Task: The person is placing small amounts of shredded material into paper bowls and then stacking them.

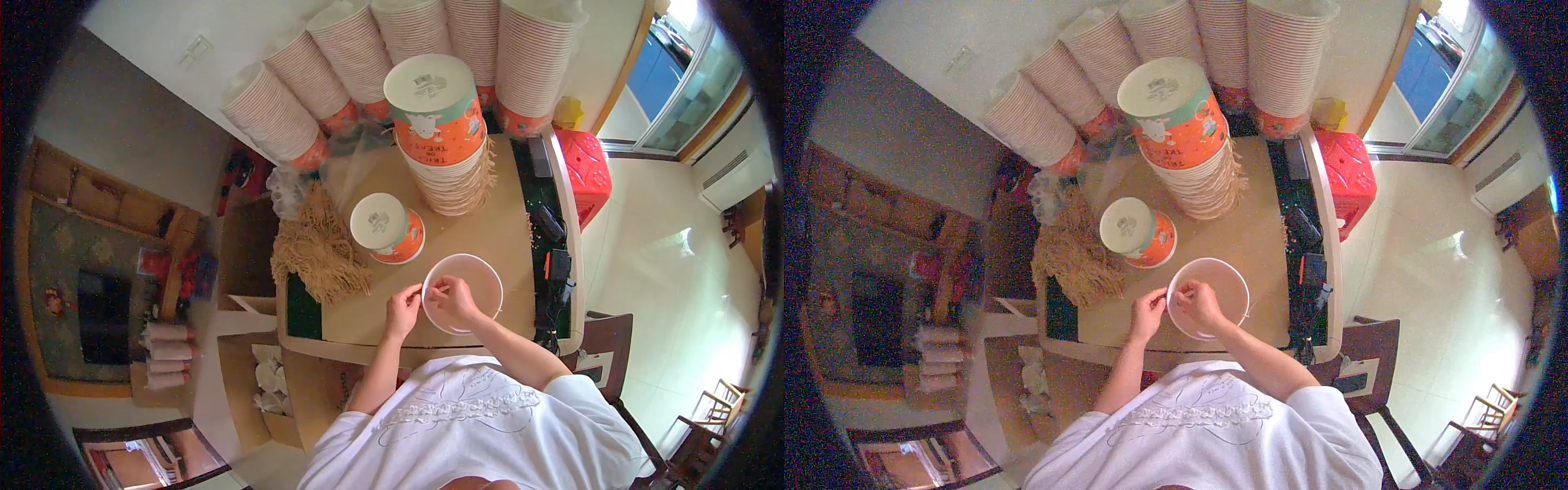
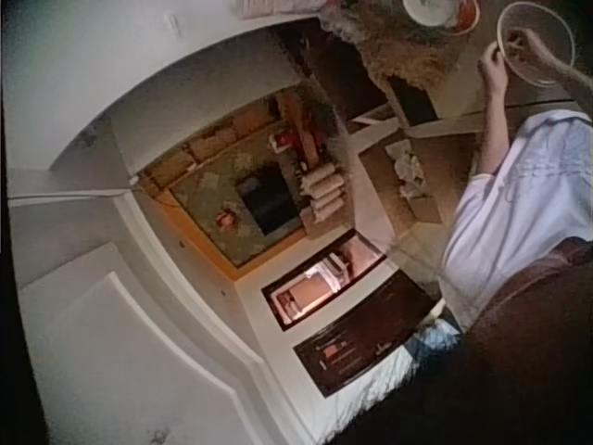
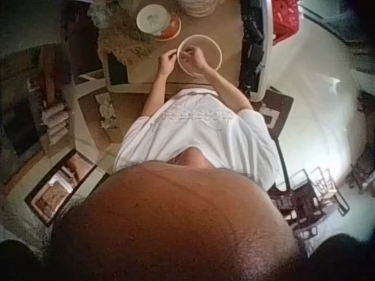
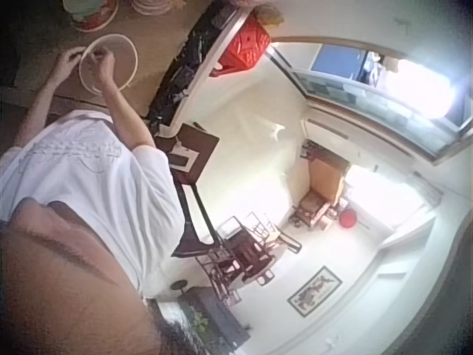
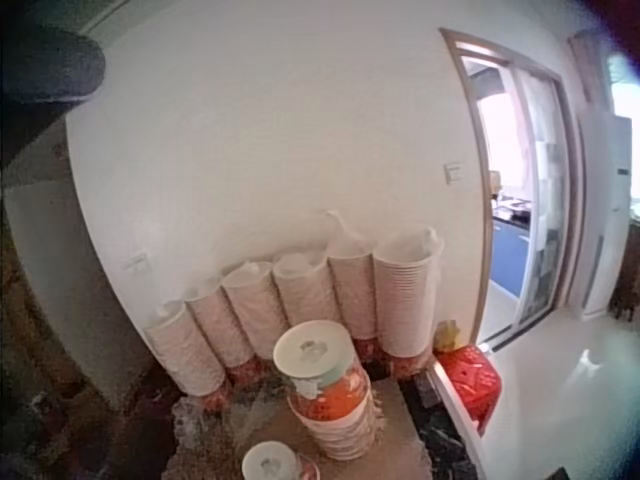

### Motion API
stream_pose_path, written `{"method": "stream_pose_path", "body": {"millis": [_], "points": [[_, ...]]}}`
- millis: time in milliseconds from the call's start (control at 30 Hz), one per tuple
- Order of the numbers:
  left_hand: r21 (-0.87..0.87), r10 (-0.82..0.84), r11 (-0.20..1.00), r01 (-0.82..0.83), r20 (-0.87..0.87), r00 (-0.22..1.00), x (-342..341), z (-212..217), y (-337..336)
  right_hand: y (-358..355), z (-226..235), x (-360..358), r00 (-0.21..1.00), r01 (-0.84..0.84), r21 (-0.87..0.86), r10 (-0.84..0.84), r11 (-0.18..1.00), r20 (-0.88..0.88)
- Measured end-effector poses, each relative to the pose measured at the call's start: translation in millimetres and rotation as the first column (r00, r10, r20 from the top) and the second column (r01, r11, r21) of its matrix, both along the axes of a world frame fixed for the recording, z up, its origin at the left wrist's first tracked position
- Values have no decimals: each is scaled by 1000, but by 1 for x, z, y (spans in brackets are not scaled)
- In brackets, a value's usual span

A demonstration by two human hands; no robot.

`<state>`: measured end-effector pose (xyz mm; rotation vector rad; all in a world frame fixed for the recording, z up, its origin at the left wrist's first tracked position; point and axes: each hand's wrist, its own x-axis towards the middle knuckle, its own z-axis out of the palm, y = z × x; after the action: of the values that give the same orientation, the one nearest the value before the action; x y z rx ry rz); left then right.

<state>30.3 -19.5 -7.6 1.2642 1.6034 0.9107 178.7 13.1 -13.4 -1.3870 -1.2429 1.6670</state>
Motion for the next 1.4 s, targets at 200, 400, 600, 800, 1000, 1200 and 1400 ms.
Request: {"method": "stream_pose_path", "body": {"millis": [200, 400, 600, 800, 1000, 1200, 1400], "points": [[92, -1, 996, 2, -10, 1000, 1, -3, -2, 1, 7, -1, 1000, -2, 27, 2, 1000, 20], [47, 7, 999, -5, -49, 999, 5, 5, -2, 0, 5, 0, 996, -22, 70, 16, 997, 87], [48, 25, 999, -23, -55, 998, 6, 7, -3, -1, 5, 1, 993, -22, 141, 5, 990, 119], [44, 48, 998, -43, -113, 992, 11, 20, 0, -2, 11, 4, 992, -45, 151, 26, 988, 126], [159, 57, 987, -20, -231, 971, 11, 14, 1, -3, 9, 6, 995, -61, 115, 50, 991, 92], [103, 35, 994, -21, -140, 990, 4, 7, 0, -3, 8, 9, 995, -68, 122, 59, 990, 75], [133, 34, 990, -43, 72, 997, 5, 7, -3, -5, 14, 11, 995, -92, 98, 87, 991, 53]]}}
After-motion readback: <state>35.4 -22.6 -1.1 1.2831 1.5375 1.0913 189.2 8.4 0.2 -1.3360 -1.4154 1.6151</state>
